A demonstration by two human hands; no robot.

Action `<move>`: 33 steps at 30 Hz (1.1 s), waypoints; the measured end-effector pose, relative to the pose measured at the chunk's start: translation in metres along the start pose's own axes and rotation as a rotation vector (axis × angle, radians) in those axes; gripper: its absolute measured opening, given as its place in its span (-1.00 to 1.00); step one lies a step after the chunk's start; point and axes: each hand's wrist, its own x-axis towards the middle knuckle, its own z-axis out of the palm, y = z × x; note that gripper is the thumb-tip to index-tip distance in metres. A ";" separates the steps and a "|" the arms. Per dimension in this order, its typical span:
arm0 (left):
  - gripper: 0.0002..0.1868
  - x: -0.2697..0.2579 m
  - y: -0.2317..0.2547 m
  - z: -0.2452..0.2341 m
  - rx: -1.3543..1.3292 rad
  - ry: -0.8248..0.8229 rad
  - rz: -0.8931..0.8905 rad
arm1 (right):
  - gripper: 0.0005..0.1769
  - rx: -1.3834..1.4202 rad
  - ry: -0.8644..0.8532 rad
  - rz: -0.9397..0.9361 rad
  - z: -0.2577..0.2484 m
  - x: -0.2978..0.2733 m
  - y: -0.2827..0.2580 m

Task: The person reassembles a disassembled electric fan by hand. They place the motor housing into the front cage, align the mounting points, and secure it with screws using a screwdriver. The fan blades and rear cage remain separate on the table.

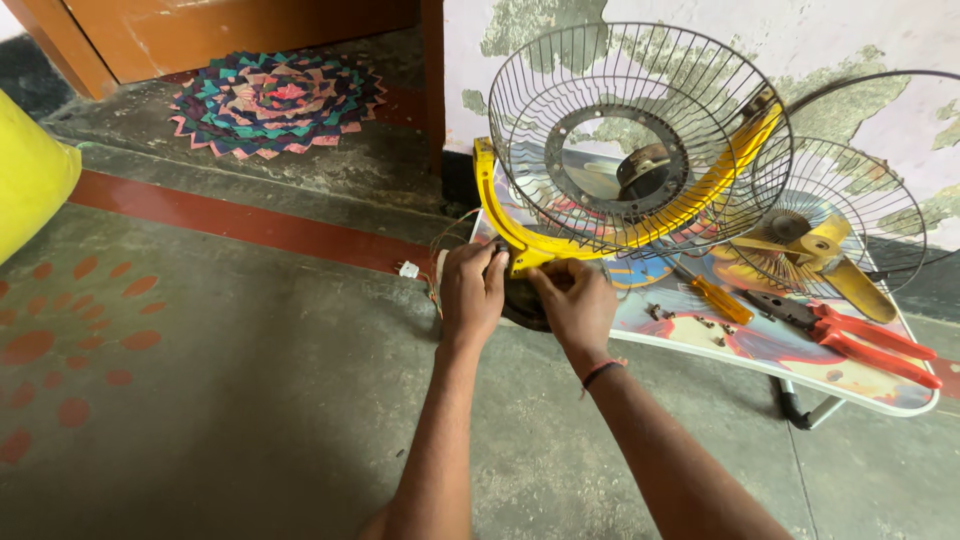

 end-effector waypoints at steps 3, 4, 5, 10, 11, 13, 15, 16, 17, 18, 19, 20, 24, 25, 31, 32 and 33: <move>-0.68 0.008 0.009 -0.007 -0.077 0.027 0.074 | -0.68 0.301 -0.173 0.040 -0.022 -0.005 -0.010; -0.62 0.010 0.014 -0.007 -0.111 0.045 0.110 | -0.72 0.311 -0.232 0.019 -0.036 -0.010 -0.015; -0.62 0.011 0.019 -0.007 -0.192 0.032 0.078 | -0.75 0.319 -0.292 -0.003 -0.054 -0.019 -0.020; -0.66 0.022 0.036 -0.003 -0.274 0.036 -0.036 | -0.79 -0.092 -0.004 -0.922 -0.167 -0.032 -0.066; -0.63 0.021 0.037 -0.001 -0.275 0.054 -0.031 | -0.80 -0.191 0.072 -0.973 -0.182 -0.023 -0.074; -0.58 0.021 0.040 0.005 -0.287 0.085 -0.012 | -0.76 -0.319 0.057 -0.977 -0.197 -0.001 -0.087; -0.59 0.020 0.040 0.010 -0.291 0.068 -0.048 | -0.76 -0.387 0.007 -0.960 -0.208 0.009 -0.091; -0.59 0.020 0.039 0.011 -0.290 0.060 -0.070 | -0.79 -0.382 -0.041 -0.939 -0.206 0.013 -0.091; -0.57 0.021 0.038 0.014 -0.253 0.036 -0.101 | -0.82 -0.377 -0.089 -0.917 -0.206 0.014 -0.089; -0.55 0.020 0.036 0.014 -0.210 0.012 -0.135 | -0.82 -0.377 -0.101 -0.905 -0.205 0.012 -0.087; -0.53 0.021 0.035 0.015 -0.168 -0.013 -0.168 | -0.83 -0.377 -0.113 -0.893 -0.205 0.010 -0.084; -0.53 0.021 0.033 0.015 -0.174 -0.035 -0.179 | -0.83 -0.375 -0.123 -0.878 -0.203 0.008 -0.081; -0.51 0.024 0.027 0.017 -0.152 -0.094 -0.191 | -0.82 -0.394 -0.132 -0.880 -0.202 0.008 -0.072; -0.49 0.025 0.026 0.017 -0.134 -0.100 -0.188 | -0.81 -0.406 -0.134 -0.882 -0.202 0.007 -0.071; -0.51 0.027 0.022 0.018 -0.157 -0.074 -0.104 | -0.66 -0.543 -0.199 -0.942 -0.198 0.012 -0.064; -0.53 0.027 0.021 0.018 -0.156 -0.078 -0.107 | -0.61 -0.563 -0.220 -0.993 -0.197 0.015 -0.062; -0.55 0.027 0.021 0.018 -0.154 -0.083 -0.110 | -0.57 -0.612 -0.281 -0.910 -0.194 0.018 -0.059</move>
